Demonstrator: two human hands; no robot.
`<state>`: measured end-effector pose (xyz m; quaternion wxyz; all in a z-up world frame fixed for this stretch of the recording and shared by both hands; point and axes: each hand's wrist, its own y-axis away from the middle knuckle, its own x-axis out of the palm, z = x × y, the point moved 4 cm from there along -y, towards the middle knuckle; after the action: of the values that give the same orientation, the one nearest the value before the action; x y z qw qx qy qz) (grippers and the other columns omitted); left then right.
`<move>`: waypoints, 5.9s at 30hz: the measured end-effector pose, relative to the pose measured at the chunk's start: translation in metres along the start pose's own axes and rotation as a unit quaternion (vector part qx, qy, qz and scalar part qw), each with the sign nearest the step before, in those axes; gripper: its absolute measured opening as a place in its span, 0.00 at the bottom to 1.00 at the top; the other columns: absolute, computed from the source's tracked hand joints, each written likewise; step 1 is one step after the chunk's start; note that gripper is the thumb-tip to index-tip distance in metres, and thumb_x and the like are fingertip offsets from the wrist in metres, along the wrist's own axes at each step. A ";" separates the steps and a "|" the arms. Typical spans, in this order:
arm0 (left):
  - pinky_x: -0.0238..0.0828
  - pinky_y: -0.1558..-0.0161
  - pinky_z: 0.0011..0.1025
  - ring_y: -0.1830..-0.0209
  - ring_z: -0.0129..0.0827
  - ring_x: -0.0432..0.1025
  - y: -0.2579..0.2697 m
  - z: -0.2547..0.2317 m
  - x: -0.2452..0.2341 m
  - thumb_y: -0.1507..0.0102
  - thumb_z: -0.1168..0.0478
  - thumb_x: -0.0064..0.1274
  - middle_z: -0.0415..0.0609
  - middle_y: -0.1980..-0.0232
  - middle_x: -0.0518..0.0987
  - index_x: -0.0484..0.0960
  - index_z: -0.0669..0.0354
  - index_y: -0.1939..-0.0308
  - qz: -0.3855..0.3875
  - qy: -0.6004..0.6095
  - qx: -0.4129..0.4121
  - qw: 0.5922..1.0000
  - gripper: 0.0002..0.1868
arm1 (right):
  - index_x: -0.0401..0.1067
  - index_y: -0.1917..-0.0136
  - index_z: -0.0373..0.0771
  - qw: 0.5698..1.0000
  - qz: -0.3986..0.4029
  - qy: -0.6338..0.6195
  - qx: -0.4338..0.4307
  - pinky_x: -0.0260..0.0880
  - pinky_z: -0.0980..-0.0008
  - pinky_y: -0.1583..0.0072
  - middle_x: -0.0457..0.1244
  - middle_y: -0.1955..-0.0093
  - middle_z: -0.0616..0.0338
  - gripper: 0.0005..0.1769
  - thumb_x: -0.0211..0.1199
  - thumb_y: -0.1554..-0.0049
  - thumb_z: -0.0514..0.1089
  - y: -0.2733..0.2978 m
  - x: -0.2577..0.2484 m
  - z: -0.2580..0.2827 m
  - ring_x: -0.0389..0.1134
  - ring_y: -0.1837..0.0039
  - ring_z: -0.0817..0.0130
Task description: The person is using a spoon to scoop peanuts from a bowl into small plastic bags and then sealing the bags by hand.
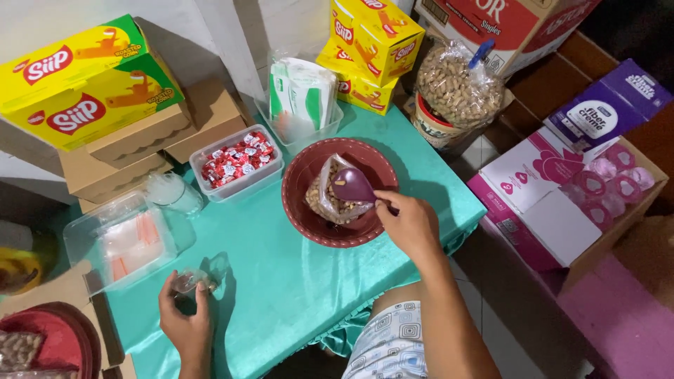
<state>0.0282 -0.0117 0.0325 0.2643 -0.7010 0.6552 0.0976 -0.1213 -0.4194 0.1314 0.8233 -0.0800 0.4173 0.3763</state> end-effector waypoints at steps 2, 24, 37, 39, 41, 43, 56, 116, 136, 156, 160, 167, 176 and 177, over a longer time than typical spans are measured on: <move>0.67 0.40 0.37 0.42 0.42 0.72 -0.001 0.008 0.001 0.34 0.61 0.57 0.56 0.39 0.78 0.73 0.63 0.29 -0.007 -0.002 0.005 1.000 0.29 | 0.80 0.38 0.55 1.000 -0.009 -0.002 0.003 0.72 0.61 0.44 0.73 0.42 0.67 0.20 0.57 0.41 0.54 0.008 -0.012 0.013 0.74 0.39 0.64; 0.70 0.39 0.41 0.46 0.41 0.75 -0.003 0.040 0.001 0.45 0.55 0.70 0.49 0.49 0.83 0.77 0.58 0.35 -0.045 0.010 0.115 0.992 0.35 | 0.84 0.47 0.56 0.899 -0.065 0.041 -0.431 0.73 0.63 0.61 0.69 0.67 0.61 0.15 0.70 0.48 0.44 0.113 0.147 0.181 0.73 0.63 0.61; 0.70 0.40 0.40 0.47 0.40 0.75 -0.003 0.029 -0.007 0.44 0.57 0.69 0.49 0.51 0.83 0.78 0.58 0.35 -0.041 0.031 0.112 0.992 0.33 | 0.83 0.46 0.57 0.918 -0.025 0.045 -0.394 0.73 0.63 0.59 0.69 0.66 0.64 0.12 0.70 0.45 0.47 0.108 0.161 0.172 0.73 0.60 0.61; 0.70 0.40 0.41 0.46 0.41 0.75 -0.003 0.032 -0.005 0.43 0.57 0.69 0.49 0.50 0.83 0.78 0.57 0.34 -0.035 0.026 0.106 0.993 0.34 | 0.83 0.44 0.53 0.934 0.000 0.023 -0.358 0.76 0.56 0.56 0.73 0.58 0.57 0.14 0.70 0.43 0.51 0.103 0.152 0.170 0.75 0.54 0.51; 0.71 0.41 0.42 0.47 0.43 0.76 -0.005 0.036 -0.007 0.44 0.58 0.70 0.51 0.50 0.83 0.78 0.57 0.35 -0.030 0.043 0.092 0.994 0.33 | 0.83 0.43 0.50 0.942 0.004 0.008 -0.335 0.76 0.52 0.53 0.74 0.55 0.54 0.13 0.67 0.40 0.50 0.090 0.142 0.158 0.75 0.51 0.48; 0.72 0.43 0.43 0.49 0.46 0.77 -0.008 0.041 -0.003 0.45 0.58 0.70 0.52 0.50 0.83 0.78 0.57 0.36 -0.020 0.071 0.082 0.994 0.33 | 0.82 0.41 0.48 0.951 -0.001 -0.002 -0.310 0.77 0.49 0.50 0.74 0.52 0.51 0.14 0.64 0.38 0.50 0.074 0.126 0.148 0.74 0.48 0.45; 0.70 0.42 0.39 0.46 0.46 0.74 -0.004 0.034 -0.001 0.38 0.63 0.64 0.56 0.45 0.79 0.75 0.63 0.31 -0.045 0.031 0.063 0.997 0.32 | 0.82 0.43 0.45 0.977 -0.136 -0.006 -0.162 0.72 0.57 0.45 0.74 0.49 0.54 0.13 0.63 0.39 0.45 0.023 -0.009 0.033 0.74 0.45 0.55; 0.65 0.40 0.36 0.36 0.37 0.69 -0.005 0.009 0.005 0.34 0.57 0.58 0.45 0.42 0.81 0.70 0.64 0.26 0.017 -0.014 -0.028 0.999 0.34 | 0.81 0.41 0.48 0.965 -0.170 0.098 -0.172 0.71 0.52 0.59 0.73 0.48 0.60 0.15 0.64 0.39 0.49 0.004 0.027 -0.002 0.74 0.52 0.54; 0.63 0.49 0.60 0.37 0.55 0.66 -0.048 0.022 0.052 0.53 0.22 0.58 0.52 0.37 0.74 0.76 0.49 0.38 0.030 -0.275 -0.060 0.959 0.49 | 0.82 0.39 0.54 0.961 -0.130 0.132 -0.206 0.69 0.54 0.45 0.73 0.46 0.62 0.16 0.63 0.37 0.52 0.037 0.046 0.061 0.72 0.43 0.56; 0.68 0.39 0.35 0.36 0.34 0.68 -0.014 0.038 -0.020 0.41 0.51 0.67 0.39 0.43 0.81 0.74 0.45 0.31 0.057 0.107 -0.012 0.993 0.35 | 0.84 0.44 0.51 0.852 -0.107 0.091 -0.505 0.61 0.64 0.61 0.63 0.66 0.67 0.13 0.73 0.43 0.44 0.114 0.160 0.180 0.63 0.67 0.68; 0.69 0.40 0.35 0.36 0.35 0.70 -0.012 0.045 -0.016 0.40 0.47 0.64 0.46 0.41 0.76 0.73 0.41 0.30 0.074 0.102 -0.052 0.991 0.35 | 0.84 0.44 0.52 0.841 -0.105 0.100 -0.522 0.62 0.63 0.62 0.59 0.67 0.66 0.15 0.75 0.44 0.41 0.125 0.169 0.189 0.62 0.64 0.65; 0.70 0.40 0.35 0.37 0.34 0.70 -0.013 0.044 -0.021 0.40 0.53 0.65 0.45 0.43 0.78 0.74 0.43 0.31 0.065 0.119 -0.048 0.990 0.33 | 0.84 0.44 0.51 0.836 -0.094 0.087 -0.533 0.61 0.66 0.62 0.59 0.68 0.67 0.16 0.76 0.45 0.41 0.128 0.167 0.190 0.60 0.65 0.68; 0.70 0.38 0.40 0.41 0.47 0.75 -0.013 0.058 -0.007 0.44 0.62 0.68 0.54 0.46 0.81 0.77 0.53 0.34 0.010 0.115 0.016 0.993 0.33 | 0.82 0.41 0.47 0.915 -0.095 0.054 -0.389 0.68 0.55 0.55 0.69 0.59 0.58 0.14 0.68 0.39 0.49 0.089 0.103 0.159 0.69 0.57 0.55; 0.71 0.38 0.48 0.43 0.54 0.76 -0.014 0.055 -0.007 0.46 0.68 0.68 0.59 0.48 0.82 0.78 0.56 0.33 0.008 0.116 -0.019 0.993 0.35 | 0.80 0.40 0.46 0.930 -0.088 0.038 -0.354 0.72 0.49 0.50 0.70 0.57 0.50 0.13 0.62 0.35 0.48 0.082 0.087 0.154 0.72 0.51 0.44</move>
<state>0.0529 0.0222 -0.0070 0.1725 -0.7071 0.6851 0.0303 -0.0486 -0.2449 0.1797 0.7549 -0.4170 0.2789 0.4224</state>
